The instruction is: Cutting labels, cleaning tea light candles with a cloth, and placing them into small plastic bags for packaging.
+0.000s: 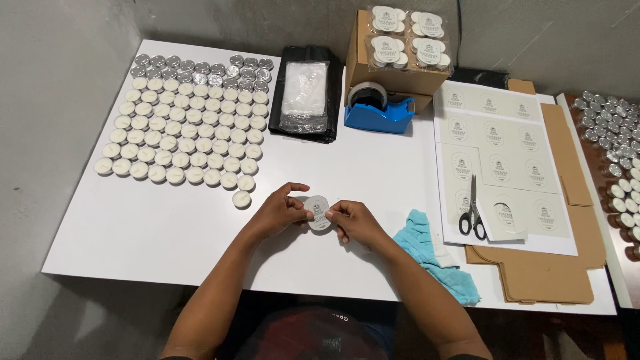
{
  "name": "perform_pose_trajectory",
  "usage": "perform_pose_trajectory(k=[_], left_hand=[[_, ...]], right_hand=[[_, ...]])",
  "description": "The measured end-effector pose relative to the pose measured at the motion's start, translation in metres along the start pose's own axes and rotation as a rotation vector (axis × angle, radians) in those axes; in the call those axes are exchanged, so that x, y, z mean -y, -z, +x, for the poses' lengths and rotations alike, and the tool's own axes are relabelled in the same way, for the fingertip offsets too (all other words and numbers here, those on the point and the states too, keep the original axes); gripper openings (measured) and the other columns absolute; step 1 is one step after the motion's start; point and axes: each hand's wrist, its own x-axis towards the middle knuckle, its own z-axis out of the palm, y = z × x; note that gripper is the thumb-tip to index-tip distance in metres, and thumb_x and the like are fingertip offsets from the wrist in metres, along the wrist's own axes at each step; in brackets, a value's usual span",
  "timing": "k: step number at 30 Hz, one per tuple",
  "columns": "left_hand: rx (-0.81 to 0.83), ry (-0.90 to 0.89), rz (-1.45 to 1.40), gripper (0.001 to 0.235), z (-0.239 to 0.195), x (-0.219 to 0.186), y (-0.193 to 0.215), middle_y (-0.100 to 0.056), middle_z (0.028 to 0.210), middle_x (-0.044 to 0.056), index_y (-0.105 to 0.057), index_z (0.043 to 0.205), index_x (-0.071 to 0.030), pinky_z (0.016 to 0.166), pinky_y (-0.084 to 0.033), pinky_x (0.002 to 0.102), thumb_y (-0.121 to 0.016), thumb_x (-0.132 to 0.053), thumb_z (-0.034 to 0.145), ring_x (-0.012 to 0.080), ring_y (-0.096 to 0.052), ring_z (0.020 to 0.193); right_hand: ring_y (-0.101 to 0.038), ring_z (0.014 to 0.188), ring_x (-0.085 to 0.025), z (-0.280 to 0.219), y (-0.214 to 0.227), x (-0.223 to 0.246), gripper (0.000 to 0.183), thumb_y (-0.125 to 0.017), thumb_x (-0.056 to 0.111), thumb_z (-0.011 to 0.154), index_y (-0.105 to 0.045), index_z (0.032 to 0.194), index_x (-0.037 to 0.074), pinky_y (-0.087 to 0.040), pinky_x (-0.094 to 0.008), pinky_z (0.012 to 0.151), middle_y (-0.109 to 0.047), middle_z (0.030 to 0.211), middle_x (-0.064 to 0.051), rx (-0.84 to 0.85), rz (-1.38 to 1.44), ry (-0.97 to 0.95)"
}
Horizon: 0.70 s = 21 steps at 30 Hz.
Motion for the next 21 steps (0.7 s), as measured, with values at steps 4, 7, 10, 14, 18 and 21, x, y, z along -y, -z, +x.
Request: perform_pose_trajectory(k=[4, 7, 10, 14, 18, 21], left_hand=[[0.009, -0.013, -0.051, 0.063, 0.005, 0.006, -0.001, -0.074, 0.089, 0.021, -0.053, 0.138, -0.001, 0.074, -0.063, 0.032, -0.081, -0.001, 0.082, 0.0236, -0.074, 0.081], [-0.039, -0.013, -0.017, 0.052, -0.005, 0.004, 0.009, -0.076, 0.092, 0.021, -0.061, 0.130, -0.001, 0.074, -0.062, 0.030, -0.080, 0.000, 0.082, 0.0235, -0.075, 0.083], [-0.159, 0.014, 0.061, 0.042, -0.020, 0.004, 0.029, -0.078, 0.094, 0.023, -0.067, 0.125, -0.002, 0.075, -0.063, 0.033, -0.078, 0.000, 0.084, 0.0272, -0.077, 0.083], [-0.306, 0.071, 0.063, 0.038, -0.044, 0.019, 0.053, -0.078, 0.096, 0.024, -0.070, 0.122, 0.000, 0.075, -0.062, 0.036, -0.079, 0.001, 0.085, 0.0275, -0.075, 0.082], [-0.440, 0.077, 0.014, 0.035, -0.067, 0.028, 0.067, -0.077, 0.094, 0.024, -0.071, 0.118, 0.003, 0.073, -0.061, 0.035, -0.079, 0.002, 0.084, 0.0252, -0.071, 0.076], [-0.492, 0.096, -0.011, 0.036, -0.076, 0.033, 0.072, -0.077, 0.096, 0.025, -0.072, 0.117, 0.003, 0.075, -0.060, 0.036, -0.081, 0.001, 0.083, 0.0265, -0.072, 0.078]], right_hand=[[-0.055, 0.039, -0.012, -0.001, 0.013, -0.003, 0.017, -0.064, 0.007, 0.097, -0.070, 0.101, -0.009, -0.047, -0.025, 0.037, -0.052, 0.064, -0.009, -0.018, 0.026, 0.020], [-0.060, 0.049, -0.016, 0.003, 0.036, -0.010, 0.015, -0.065, 0.005, 0.096, -0.071, 0.099, -0.009, -0.049, -0.027, 0.037, -0.055, 0.077, -0.014, -0.146, 0.044, 0.010], [-0.058, 0.050, -0.016, 0.003, 0.070, -0.005, 0.017, -0.066, 0.006, 0.096, -0.070, 0.101, -0.009, -0.050, -0.027, 0.037, -0.055, 0.081, -0.015, -0.293, 0.048, 0.048], [-0.055, 0.048, -0.014, 0.004, 0.114, -0.001, 0.016, -0.064, 0.005, 0.097, -0.070, 0.103, -0.009, -0.048, -0.025, 0.035, -0.056, 0.079, -0.014, -0.500, 0.016, 0.079], [-0.055, 0.051, -0.012, 0.025, 0.162, -0.017, 0.016, -0.067, 0.007, 0.097, -0.068, 0.105, -0.007, -0.046, -0.023, 0.036, -0.057, 0.078, -0.014, -0.621, 0.052, 0.082], [-0.056, 0.051, -0.010, 0.024, 0.174, 0.006, 0.015, -0.069, 0.007, 0.096, -0.069, 0.104, -0.005, -0.047, -0.022, 0.036, -0.060, 0.077, -0.013, -0.679, 0.000, 0.050]])
